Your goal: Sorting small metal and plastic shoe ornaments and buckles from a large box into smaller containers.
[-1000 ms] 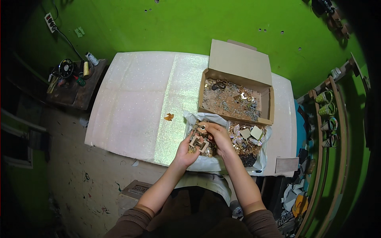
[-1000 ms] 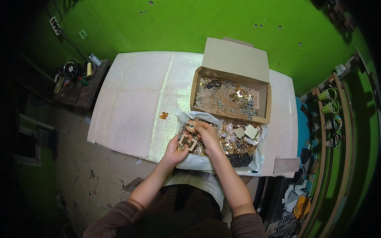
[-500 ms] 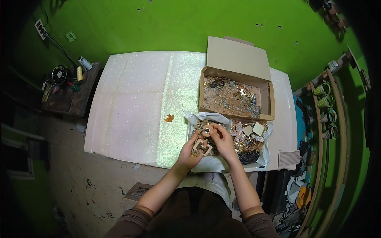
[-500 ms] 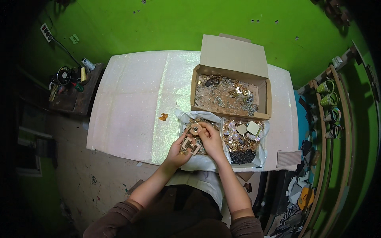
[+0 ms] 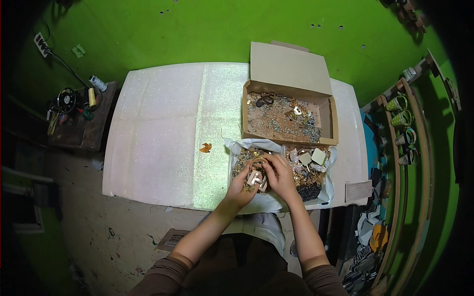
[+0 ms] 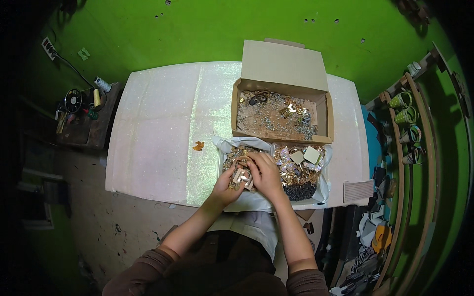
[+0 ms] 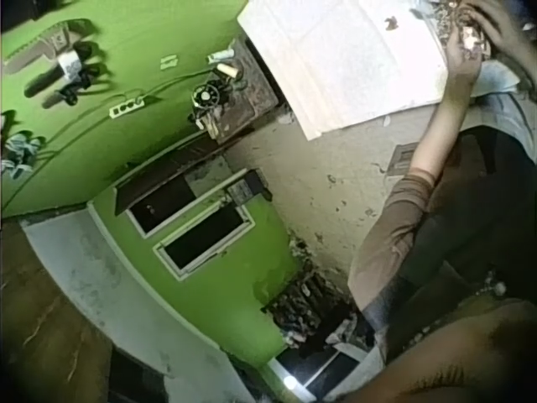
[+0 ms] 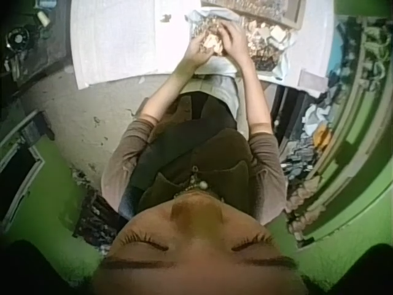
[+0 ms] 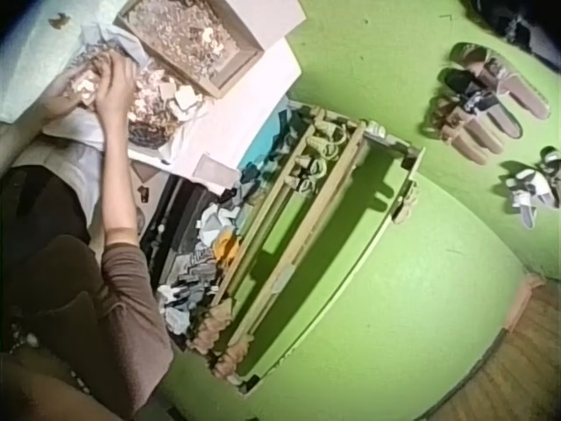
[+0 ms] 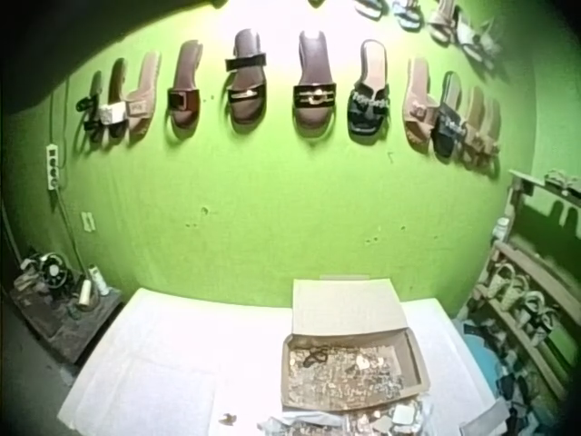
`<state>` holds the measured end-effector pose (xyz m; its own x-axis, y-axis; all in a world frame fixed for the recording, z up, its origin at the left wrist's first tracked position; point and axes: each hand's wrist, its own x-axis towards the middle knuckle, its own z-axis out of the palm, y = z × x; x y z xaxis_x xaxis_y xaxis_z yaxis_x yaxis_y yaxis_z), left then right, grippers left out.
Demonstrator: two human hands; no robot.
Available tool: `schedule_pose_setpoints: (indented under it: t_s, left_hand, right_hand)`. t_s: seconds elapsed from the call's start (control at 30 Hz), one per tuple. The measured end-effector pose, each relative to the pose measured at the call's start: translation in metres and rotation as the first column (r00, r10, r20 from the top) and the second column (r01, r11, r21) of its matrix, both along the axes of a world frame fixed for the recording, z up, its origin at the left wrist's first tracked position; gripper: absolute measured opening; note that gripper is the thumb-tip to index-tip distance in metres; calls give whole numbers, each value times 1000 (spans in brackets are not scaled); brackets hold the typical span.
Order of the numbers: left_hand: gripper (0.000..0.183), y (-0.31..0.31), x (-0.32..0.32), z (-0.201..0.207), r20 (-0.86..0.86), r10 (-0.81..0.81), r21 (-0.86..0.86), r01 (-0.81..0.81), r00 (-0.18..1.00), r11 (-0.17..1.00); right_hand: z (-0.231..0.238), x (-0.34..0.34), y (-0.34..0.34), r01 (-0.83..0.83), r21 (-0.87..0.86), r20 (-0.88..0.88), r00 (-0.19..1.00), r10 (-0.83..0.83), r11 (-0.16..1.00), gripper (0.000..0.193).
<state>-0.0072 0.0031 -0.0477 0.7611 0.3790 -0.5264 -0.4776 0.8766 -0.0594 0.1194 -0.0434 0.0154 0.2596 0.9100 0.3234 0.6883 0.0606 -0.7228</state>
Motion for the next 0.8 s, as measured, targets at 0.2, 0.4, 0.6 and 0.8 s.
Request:
schedule_pose_setpoints:
  t_s: [0.2, 0.4, 0.6, 0.8]
  left_hand:
    - [30, -1, 2, -3, 14, -2, 105, 1, 1000, 994]
    - [33, -9, 3, -2, -305, 87, 847, 229, 948, 479]
    - [51, 0, 1, -15, 118, -118, 614, 21, 986, 789]
    - [39, -3, 8, -4, -119, -45, 572, 105, 992, 814]
  right_hand:
    - [-1, 1, -2, 13, 20, -108, 994, -10, 1000, 15]
    - [1, 7, -2, -47, 71, 101, 994, 40, 996, 13]
    - [7, 10, 1, -112, 85, 165, 982, 97, 990, 14]
    - [7, 9, 3, -26, 8, -19, 999, 27, 1000, 14]
